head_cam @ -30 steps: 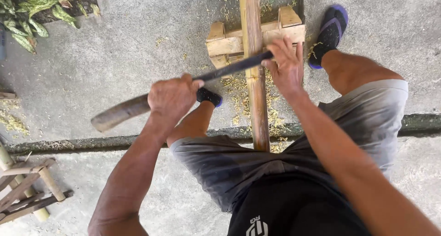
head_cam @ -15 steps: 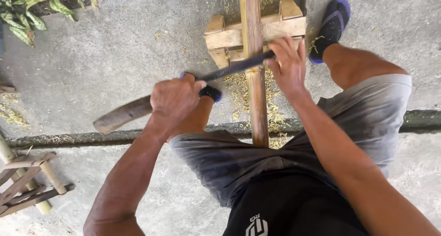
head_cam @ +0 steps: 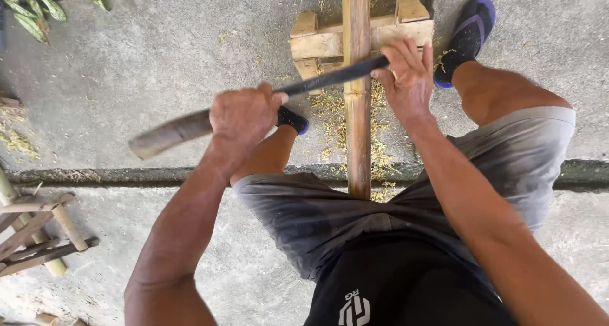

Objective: The recorder uses a machete to shave and smooth the surface of a bamboo stalk resting on a wooden stand.

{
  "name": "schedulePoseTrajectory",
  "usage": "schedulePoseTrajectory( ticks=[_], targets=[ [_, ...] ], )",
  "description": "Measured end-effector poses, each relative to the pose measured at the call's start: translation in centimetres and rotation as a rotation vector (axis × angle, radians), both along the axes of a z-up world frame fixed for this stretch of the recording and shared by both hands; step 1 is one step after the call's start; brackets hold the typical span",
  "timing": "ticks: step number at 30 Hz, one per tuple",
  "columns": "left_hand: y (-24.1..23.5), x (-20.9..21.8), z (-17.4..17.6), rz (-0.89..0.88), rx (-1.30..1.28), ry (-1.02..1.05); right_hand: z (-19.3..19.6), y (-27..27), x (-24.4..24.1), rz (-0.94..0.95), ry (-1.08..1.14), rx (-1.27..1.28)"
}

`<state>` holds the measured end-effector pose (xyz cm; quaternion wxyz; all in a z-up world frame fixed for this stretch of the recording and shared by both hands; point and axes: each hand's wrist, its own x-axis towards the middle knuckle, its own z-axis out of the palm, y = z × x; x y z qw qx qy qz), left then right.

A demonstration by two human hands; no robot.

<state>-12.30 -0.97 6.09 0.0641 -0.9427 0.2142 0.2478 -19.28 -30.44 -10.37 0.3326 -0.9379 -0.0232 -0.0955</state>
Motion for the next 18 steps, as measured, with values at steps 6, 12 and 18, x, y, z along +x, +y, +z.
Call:
schedulePoseTrajectory(
  ticks=[6,12,18],
  targets=[
    [1.0,0.2,-1.7,-0.046,0.005,0.038,-1.2,-0.5,-1.1,-0.041,0.038,-0.029],
    [1.0,5.7,-7.3,0.088,-0.065,-0.149,-2.7,-3.3,11.9,0.101,-0.055,-0.245],
    [1.4,6.3,-7.9,0.150,-0.077,-0.074,-1.3,-2.3,13.3,0.061,-0.061,-0.177]
  ],
)
